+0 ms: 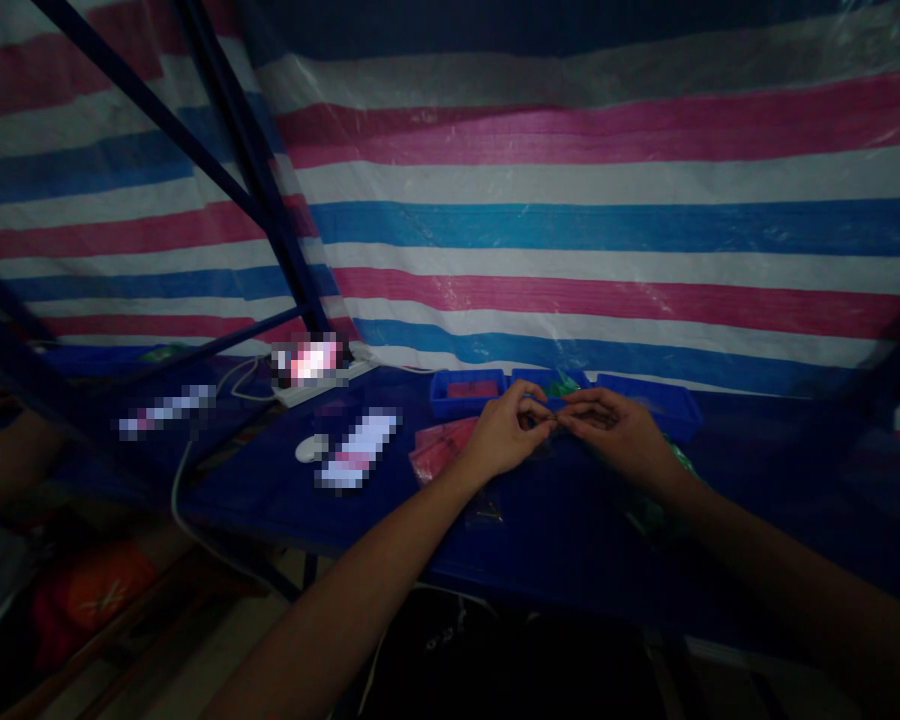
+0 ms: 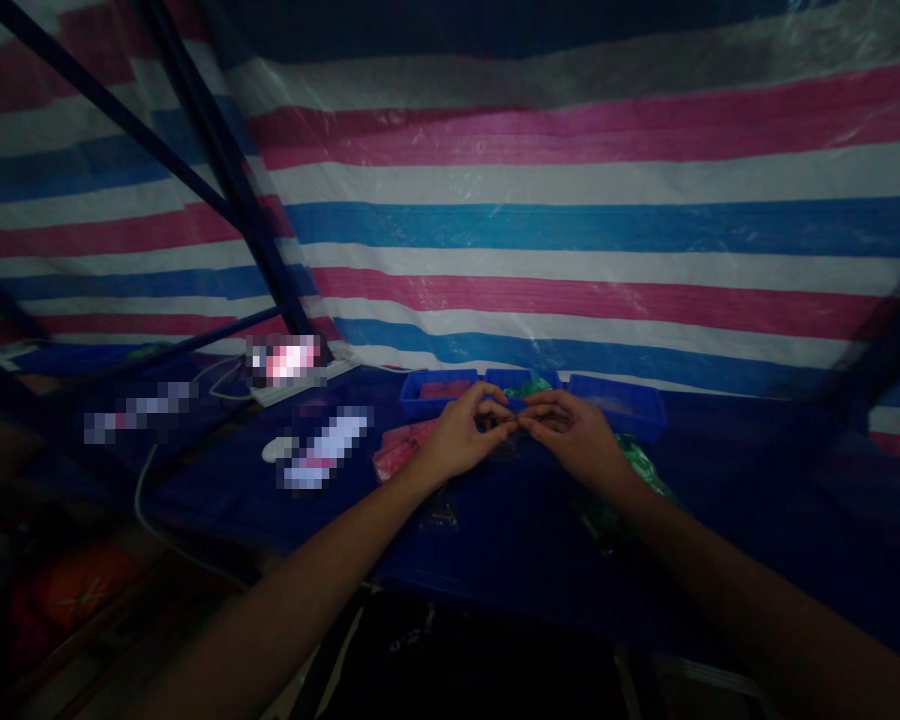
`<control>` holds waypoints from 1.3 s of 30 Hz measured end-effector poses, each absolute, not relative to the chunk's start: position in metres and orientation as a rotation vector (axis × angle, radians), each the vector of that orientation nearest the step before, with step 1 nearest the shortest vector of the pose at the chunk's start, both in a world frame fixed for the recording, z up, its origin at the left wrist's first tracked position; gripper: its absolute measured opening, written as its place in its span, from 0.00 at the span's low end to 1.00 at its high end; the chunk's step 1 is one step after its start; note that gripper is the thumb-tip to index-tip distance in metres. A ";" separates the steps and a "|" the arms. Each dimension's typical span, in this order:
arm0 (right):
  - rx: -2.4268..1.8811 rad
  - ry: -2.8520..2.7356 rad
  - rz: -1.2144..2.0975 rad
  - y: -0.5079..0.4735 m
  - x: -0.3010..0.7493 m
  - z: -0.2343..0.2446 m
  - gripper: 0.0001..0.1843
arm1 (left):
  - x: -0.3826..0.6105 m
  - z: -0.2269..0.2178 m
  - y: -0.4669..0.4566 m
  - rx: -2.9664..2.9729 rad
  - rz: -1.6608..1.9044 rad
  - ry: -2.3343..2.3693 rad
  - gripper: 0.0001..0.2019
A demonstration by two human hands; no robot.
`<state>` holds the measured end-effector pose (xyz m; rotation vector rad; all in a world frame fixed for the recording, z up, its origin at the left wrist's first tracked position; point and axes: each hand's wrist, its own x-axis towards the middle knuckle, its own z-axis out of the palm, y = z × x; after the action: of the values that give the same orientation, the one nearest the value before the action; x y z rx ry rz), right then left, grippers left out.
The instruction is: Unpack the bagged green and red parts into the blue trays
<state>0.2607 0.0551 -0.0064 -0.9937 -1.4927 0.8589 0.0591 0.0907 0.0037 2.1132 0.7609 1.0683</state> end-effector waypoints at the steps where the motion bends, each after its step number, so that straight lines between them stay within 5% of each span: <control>1: -0.991 -1.485 0.872 0.056 0.261 -0.007 0.23 | 0.059 0.005 0.090 2.127 1.084 0.770 0.15; 19: -0.991 -1.459 0.889 0.057 0.263 -0.005 0.23 | 0.058 0.011 0.090 2.200 1.207 0.827 0.18; 23: -1.017 -1.457 0.709 0.061 0.266 -0.007 0.21 | 0.056 0.015 0.088 2.299 1.324 0.895 0.17; 28: -1.143 -1.587 0.291 0.057 0.269 -0.004 0.14 | 0.058 0.015 0.082 2.183 1.081 0.704 0.27; 39: -1.058 -1.917 0.162 0.047 0.259 -0.002 0.16 | 0.058 0.008 0.089 2.059 1.112 0.791 0.16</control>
<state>0.2586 0.0469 -0.0022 -1.0582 -1.9171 0.1618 0.0584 0.0889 0.0079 2.0587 0.7910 1.1122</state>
